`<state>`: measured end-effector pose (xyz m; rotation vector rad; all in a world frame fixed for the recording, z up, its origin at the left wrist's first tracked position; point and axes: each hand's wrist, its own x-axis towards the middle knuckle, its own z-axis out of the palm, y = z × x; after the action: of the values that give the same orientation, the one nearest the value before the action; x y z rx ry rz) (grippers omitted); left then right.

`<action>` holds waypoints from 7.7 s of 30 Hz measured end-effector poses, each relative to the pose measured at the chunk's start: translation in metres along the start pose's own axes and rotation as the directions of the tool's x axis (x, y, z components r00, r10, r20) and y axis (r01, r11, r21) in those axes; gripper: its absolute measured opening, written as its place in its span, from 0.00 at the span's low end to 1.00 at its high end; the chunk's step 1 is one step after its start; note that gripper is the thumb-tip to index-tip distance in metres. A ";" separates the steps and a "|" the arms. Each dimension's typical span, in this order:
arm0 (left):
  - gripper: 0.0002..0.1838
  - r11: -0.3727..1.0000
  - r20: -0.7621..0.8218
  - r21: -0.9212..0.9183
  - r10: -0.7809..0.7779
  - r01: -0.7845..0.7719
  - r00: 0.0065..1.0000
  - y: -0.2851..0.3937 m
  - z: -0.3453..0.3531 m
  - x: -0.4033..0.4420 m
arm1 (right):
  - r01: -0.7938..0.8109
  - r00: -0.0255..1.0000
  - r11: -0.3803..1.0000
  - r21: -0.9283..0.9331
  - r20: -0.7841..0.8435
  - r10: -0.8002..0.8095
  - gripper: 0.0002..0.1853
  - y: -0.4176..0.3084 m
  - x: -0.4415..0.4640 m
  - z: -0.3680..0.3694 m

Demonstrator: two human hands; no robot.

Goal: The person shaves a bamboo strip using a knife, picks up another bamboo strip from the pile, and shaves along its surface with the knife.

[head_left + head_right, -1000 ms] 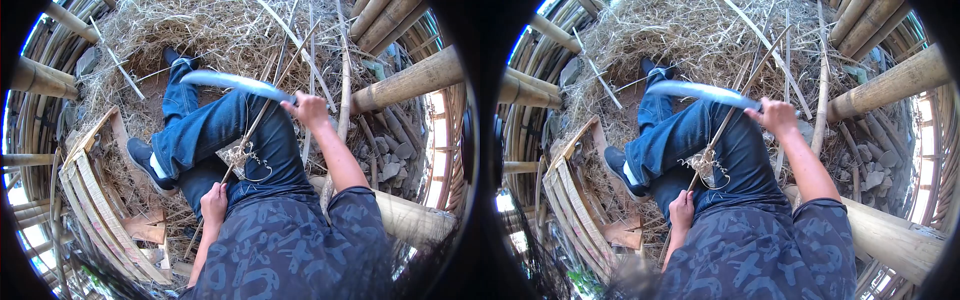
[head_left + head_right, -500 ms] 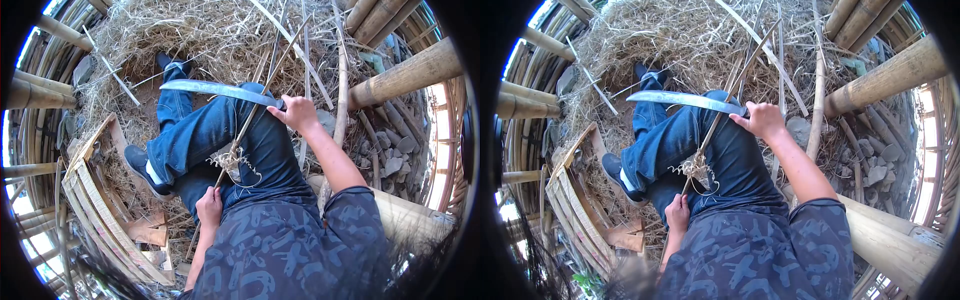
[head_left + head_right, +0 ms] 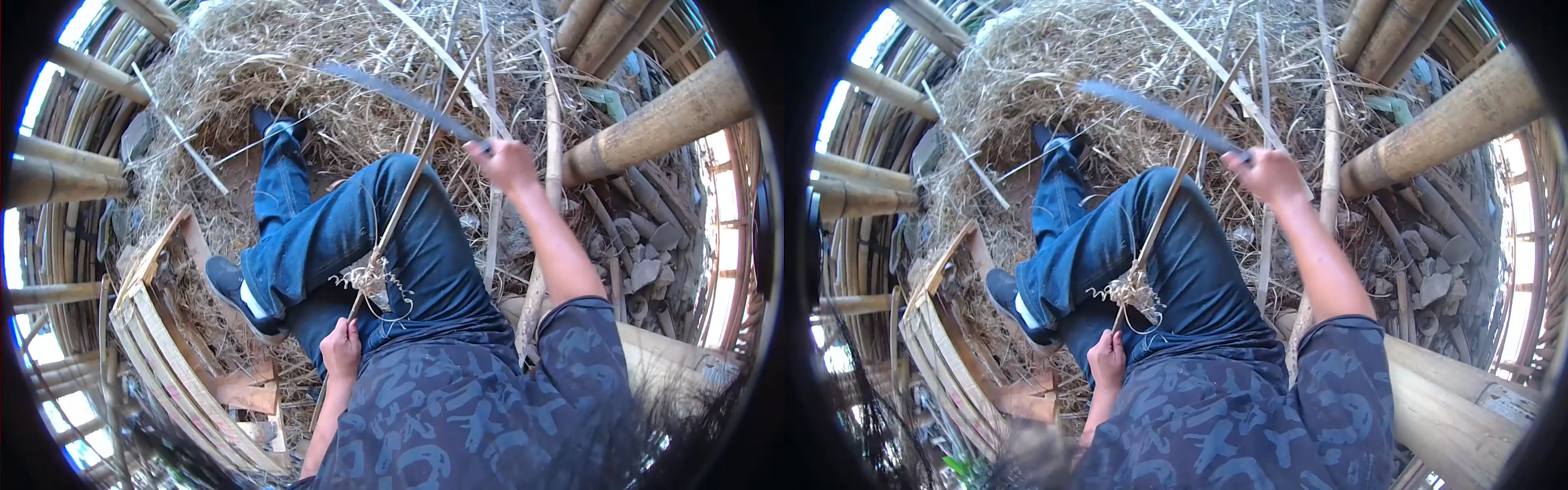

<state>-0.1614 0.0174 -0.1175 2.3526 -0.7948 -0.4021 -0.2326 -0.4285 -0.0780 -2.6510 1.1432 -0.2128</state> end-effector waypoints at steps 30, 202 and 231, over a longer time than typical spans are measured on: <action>0.18 0.997 0.044 -0.028 -0.068 0.070 0.997 0.000 -0.004 0.000 | -0.134 0.990 0.968 -0.213 0.018 0.141 0.43 0.042 0.033 -0.012; 0.17 0.907 0.252 -0.328 -0.187 0.266 0.950 -0.027 -0.010 0.004 | 0.145 0.989 0.988 -0.058 -0.003 -0.146 0.50 0.019 0.097 0.019; 0.17 0.894 0.225 -0.371 -0.176 0.252 0.958 -0.039 -0.005 -0.003 | 0.144 0.969 0.989 0.023 0.201 -0.146 0.48 0.012 0.095 0.028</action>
<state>-0.1443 0.0461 -0.1380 2.0398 -0.4757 -0.8098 -0.1696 -0.5012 -0.1050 -2.6769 0.8837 0.0266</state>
